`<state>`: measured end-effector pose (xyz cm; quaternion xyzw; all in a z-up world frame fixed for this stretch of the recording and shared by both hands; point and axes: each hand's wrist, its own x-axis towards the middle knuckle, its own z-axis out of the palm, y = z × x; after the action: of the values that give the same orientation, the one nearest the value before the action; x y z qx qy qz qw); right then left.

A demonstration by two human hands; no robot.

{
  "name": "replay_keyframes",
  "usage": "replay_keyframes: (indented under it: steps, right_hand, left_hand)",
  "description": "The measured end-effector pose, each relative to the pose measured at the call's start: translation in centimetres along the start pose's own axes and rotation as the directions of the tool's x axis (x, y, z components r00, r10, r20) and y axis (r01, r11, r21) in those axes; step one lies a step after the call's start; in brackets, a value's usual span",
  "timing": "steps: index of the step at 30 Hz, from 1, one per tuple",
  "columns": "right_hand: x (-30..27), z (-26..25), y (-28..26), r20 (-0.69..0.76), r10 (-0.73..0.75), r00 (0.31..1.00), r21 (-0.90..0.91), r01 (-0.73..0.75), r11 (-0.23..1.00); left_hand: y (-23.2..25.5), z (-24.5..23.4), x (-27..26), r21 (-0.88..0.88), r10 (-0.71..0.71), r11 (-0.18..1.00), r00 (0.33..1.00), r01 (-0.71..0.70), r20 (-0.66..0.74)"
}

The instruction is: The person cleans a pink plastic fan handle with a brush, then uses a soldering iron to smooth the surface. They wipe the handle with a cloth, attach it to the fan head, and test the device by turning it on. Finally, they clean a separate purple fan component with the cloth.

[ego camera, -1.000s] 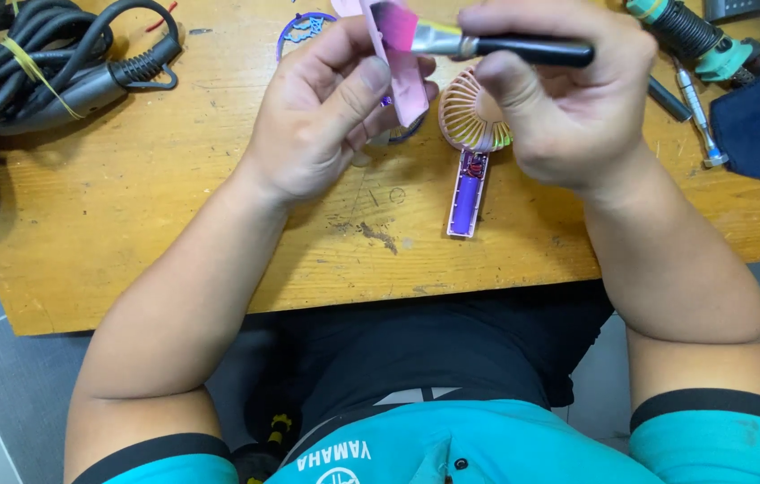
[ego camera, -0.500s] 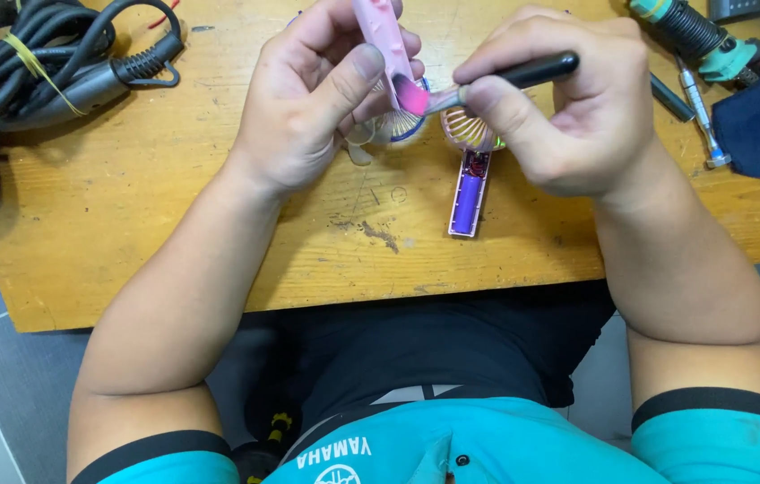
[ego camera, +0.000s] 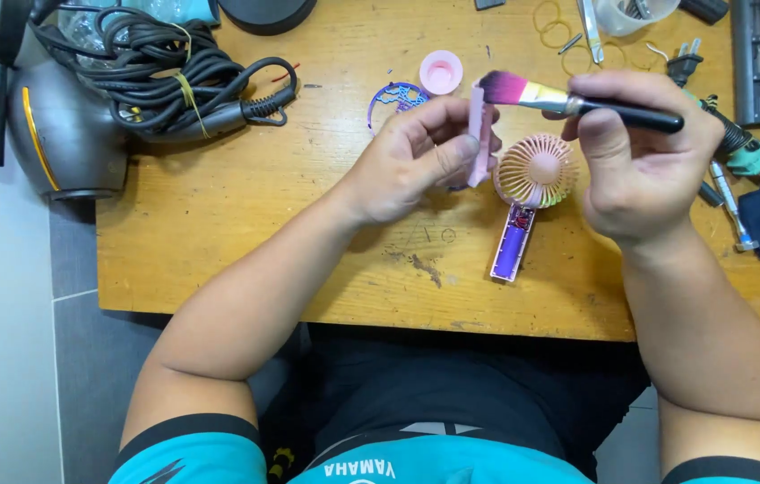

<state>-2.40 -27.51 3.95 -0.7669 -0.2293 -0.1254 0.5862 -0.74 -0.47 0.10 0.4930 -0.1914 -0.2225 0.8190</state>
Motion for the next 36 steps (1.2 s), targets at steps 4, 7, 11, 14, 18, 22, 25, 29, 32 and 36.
replay_keyframes:
  steps: [4,7,11,14,18,22,25,29,32,36]
  right_hand:
    - [0.8,0.3,-2.0,0.193,0.112,0.975,-0.017,-0.111,0.994]
    - [0.2,-0.2,-0.8,0.064,0.044,0.997,-0.006,-0.044,0.999]
    - [0.4,0.0,-0.4,-0.021,-0.005,1.000,0.037,0.006,0.999]
    - [0.9,-0.1,-1.7,0.154,0.084,0.985,-0.068,-0.074,0.995]
    - [0.6,-0.3,-1.2,0.056,-0.007,0.998,0.000,0.007,1.000]
    - [1.3,0.3,-2.7,0.168,0.046,0.985,0.003,-0.047,0.999]
    - [1.2,-0.2,-2.0,0.081,0.000,0.997,0.021,-0.002,1.000]
    - [1.2,0.1,-1.5,0.047,-0.024,0.999,0.026,0.023,0.999]
    - [1.7,-0.4,-3.5,0.109,-0.004,0.994,0.052,-0.002,0.999]
    - [1.3,-2.4,-6.5,0.076,-0.073,0.994,-0.117,0.082,0.990]
  left_hand:
    - [-0.1,-0.2,0.2,-0.079,-0.112,0.992,0.986,0.103,-0.126]
    - [-0.3,-0.6,0.4,-0.165,-0.087,0.984,0.982,0.059,-0.170]
    - [0.0,0.1,0.1,0.037,0.023,0.999,1.000,-0.024,0.010]
    - [-0.5,-0.2,0.2,0.019,-0.015,1.000,0.999,0.016,-0.034]
    - [-0.3,0.0,0.2,-0.143,-0.135,0.982,0.986,0.121,-0.098]
    - [-0.9,-0.2,0.0,-0.121,-0.145,0.984,0.979,0.128,-0.143]
    - [-0.8,-0.4,0.0,-0.146,-0.142,0.982,0.977,0.120,-0.156]
    - [-1.4,0.0,-0.1,-0.123,-0.137,0.984,0.990,0.131,-0.041]
    - [-2.2,1.1,0.1,-0.127,-0.054,0.991,0.984,0.032,-0.171]
    - [-3.7,3.4,0.8,-0.285,-0.081,0.958,0.979,0.025,-0.189]
